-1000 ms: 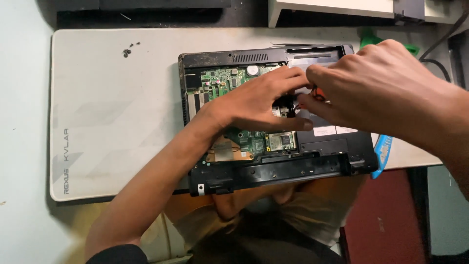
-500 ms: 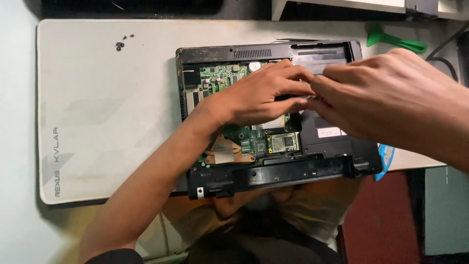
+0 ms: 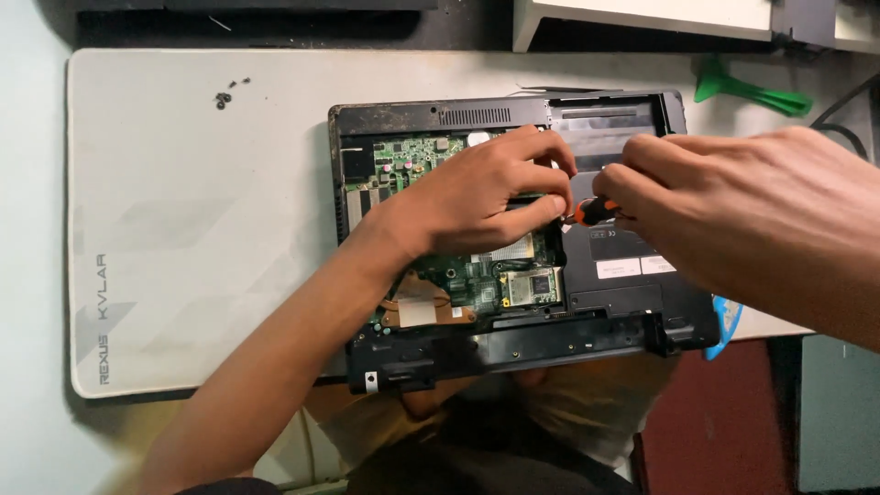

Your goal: Securing a hard drive inside a laptop by tightening screws and connecting internal cables.

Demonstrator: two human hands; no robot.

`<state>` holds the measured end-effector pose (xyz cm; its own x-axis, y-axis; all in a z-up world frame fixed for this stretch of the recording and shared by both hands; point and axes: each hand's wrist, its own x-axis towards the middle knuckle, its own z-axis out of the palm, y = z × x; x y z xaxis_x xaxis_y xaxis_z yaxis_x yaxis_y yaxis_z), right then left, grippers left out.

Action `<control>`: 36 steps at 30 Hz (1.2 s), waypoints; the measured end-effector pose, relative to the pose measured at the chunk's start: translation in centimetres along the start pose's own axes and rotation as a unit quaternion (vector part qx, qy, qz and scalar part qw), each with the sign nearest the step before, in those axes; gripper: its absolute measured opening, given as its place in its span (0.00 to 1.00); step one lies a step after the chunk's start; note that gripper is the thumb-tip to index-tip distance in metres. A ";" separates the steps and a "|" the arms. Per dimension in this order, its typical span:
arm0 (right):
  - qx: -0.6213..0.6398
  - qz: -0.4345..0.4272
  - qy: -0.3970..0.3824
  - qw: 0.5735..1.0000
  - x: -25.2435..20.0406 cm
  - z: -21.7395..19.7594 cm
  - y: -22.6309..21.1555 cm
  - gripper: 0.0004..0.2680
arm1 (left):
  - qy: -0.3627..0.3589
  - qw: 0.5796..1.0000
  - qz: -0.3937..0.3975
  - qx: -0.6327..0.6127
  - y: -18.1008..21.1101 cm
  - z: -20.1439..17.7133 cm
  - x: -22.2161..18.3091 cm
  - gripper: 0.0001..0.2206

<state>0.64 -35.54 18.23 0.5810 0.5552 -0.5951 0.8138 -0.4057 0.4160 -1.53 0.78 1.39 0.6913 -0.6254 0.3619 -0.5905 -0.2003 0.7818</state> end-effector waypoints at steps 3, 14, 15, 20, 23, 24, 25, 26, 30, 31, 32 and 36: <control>0.001 -0.011 -0.005 1.000 6.5 -6.9 -6.4 0.06 | -0.010 1.000 -0.005 -0.001 0.0 0.1 0.2 0.13; 0.057 0.053 0.002 0.997 7.0 -9.3 -6.4 0.17 | 0.047 0.993 0.092 0.051 -1.2 0.6 0.8 0.10; 0.037 0.034 0.012 0.999 6.7 -9.0 -6.2 0.13 | 0.042 0.995 0.082 0.025 -1.6 1.1 0.9 0.11; -0.011 -0.048 0.044 0.998 6.0 -7.8 -6.2 0.10 | 0.041 0.997 0.055 0.028 -0.2 0.1 0.2 0.06; -0.025 -0.018 0.007 0.999 6.8 -8.5 -7.0 0.08 | 0.047 0.997 0.055 0.023 0.2 -0.3 0.1 0.08; -0.011 0.016 -0.026 0.999 7.2 -8.8 -7.4 0.21 | 0.054 0.997 0.054 0.018 0.3 -0.4 0.2 0.11; -0.012 0.018 -0.026 0.999 7.2 -8.8 -7.4 0.21 | 0.055 0.997 0.056 0.018 0.2 -0.3 0.2 0.11; -0.013 0.033 -0.018 0.999 7.3 -8.8 -7.5 0.23 | 0.050 0.997 0.050 0.023 0.1 -0.2 0.2 0.11; 0.075 0.055 0.058 0.994 6.8 -9.9 -7.0 0.23 | 0.034 0.997 0.063 0.042 -1.2 0.7 0.1 0.42; 0.075 0.052 0.058 0.994 6.7 -9.6 -6.9 0.23 | 0.035 0.997 0.061 0.042 -0.7 0.3 0.1 0.42; 0.062 0.034 0.058 0.996 6.7 -9.2 -6.8 0.15 | 0.044 0.997 0.054 0.038 -0.3 0.0 0.1 0.23; -0.014 0.032 0.024 0.999 7.1 -9.4 -7.4 0.19 | 0.061 0.997 0.037 0.044 -0.5 0.0 0.0 0.12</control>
<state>-1.16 -21.79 17.35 0.6312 0.5631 -0.5334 0.7746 -0.4214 0.4717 -1.19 0.83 0.96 0.6861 -0.5464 0.4804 -0.6725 -0.2244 0.7052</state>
